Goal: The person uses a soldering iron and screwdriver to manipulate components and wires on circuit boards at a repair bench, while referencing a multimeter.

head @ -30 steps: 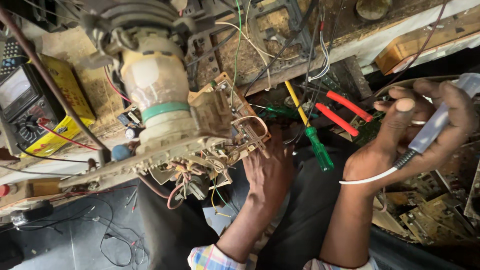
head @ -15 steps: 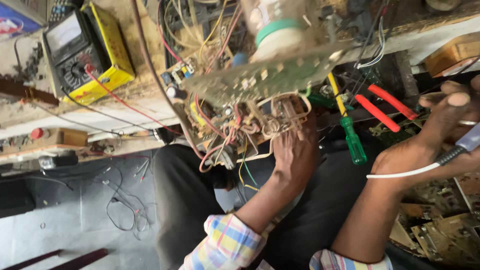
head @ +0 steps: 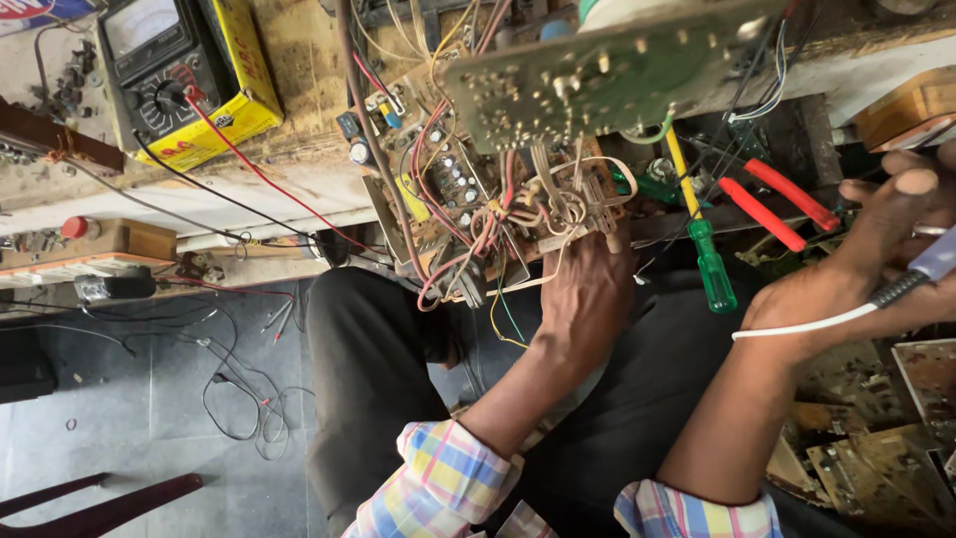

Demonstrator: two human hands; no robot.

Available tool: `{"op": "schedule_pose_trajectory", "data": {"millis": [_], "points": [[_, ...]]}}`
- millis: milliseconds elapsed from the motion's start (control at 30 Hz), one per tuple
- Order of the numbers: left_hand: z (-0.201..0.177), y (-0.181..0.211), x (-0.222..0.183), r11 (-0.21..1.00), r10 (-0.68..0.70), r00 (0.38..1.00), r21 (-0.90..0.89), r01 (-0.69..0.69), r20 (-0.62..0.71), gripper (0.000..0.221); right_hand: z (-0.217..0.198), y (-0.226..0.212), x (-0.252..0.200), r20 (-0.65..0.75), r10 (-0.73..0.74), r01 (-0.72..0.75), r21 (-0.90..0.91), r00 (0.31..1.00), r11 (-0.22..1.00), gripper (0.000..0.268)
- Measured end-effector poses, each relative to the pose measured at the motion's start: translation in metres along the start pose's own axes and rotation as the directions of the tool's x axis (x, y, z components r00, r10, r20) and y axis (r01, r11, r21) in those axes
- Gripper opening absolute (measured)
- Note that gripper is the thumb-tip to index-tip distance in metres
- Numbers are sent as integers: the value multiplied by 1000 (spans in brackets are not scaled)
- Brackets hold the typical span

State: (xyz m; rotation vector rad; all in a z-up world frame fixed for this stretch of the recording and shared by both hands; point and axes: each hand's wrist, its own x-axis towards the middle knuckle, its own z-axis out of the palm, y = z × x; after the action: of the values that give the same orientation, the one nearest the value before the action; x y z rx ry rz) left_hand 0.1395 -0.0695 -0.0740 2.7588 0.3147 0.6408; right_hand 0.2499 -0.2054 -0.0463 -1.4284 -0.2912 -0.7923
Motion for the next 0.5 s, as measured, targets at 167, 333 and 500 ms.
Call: {"op": "schedule_pose_trajectory", "data": {"millis": [167,333,500], "points": [[-2,-3,-1,992,71,994,-113,-61,87,66,0,3,-1,46,-20,20,-12,999,1000,16],[0,-12,-3,936,253,964,-228,-266,-88,53,-4,13,1,77,29,-32,45,997,998,15],[-18,-15,-4,872,398,901,-232,-430,-174,49,-3,22,14,66,138,-142,66,988,988,18]]}}
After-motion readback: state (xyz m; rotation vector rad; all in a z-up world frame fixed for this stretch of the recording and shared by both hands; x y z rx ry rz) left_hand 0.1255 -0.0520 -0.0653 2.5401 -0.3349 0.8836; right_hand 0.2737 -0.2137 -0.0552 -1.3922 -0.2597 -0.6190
